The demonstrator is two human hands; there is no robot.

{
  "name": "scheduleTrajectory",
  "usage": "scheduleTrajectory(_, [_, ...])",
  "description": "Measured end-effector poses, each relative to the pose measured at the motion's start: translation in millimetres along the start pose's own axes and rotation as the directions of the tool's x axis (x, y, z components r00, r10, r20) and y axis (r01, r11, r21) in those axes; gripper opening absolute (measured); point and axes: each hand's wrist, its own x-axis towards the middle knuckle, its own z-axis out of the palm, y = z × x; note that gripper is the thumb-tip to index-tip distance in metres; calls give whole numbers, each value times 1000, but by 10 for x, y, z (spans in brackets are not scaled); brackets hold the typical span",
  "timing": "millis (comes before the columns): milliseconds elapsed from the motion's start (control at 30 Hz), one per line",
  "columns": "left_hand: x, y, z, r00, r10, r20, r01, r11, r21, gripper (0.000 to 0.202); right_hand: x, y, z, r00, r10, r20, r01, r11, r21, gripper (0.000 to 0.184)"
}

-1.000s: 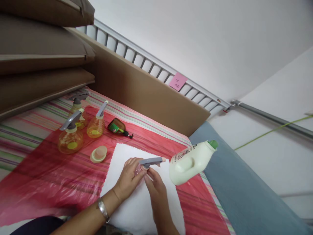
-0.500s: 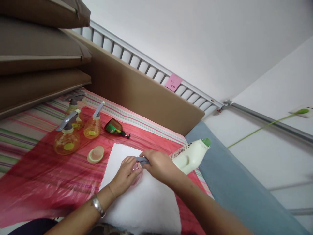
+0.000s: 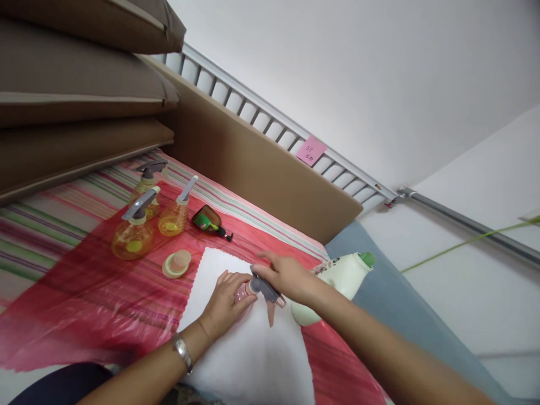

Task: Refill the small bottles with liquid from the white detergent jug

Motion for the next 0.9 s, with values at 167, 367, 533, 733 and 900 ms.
scheduleTrajectory(167, [-1,21,-14,1000,-7,8,7,1000,-11,27,-44,167,-265,800,-578,162,594,724,-351,44])
scheduleTrajectory(367, [31,-4,-11,1000,27,7,-27,999,-28,27,71,220,-239,604,-676,423,797,517,-313,47])
scheduleTrajectory(533, [-9,-81,-14,999,44,29,-42,998,-46,39,99,169,-210,580,-695,425,811,442,-384,28])
scheduleTrajectory(733, [-84,-227,76,994,-106,-21,103,988,-119,62,35,132,-172,634,-630,449,767,438,-469,23])
scheduleTrajectory(900, [-103,-259,113,984,-175,-43,165,971,-172,67,7,62,-133,786,-454,420,618,536,-576,18])
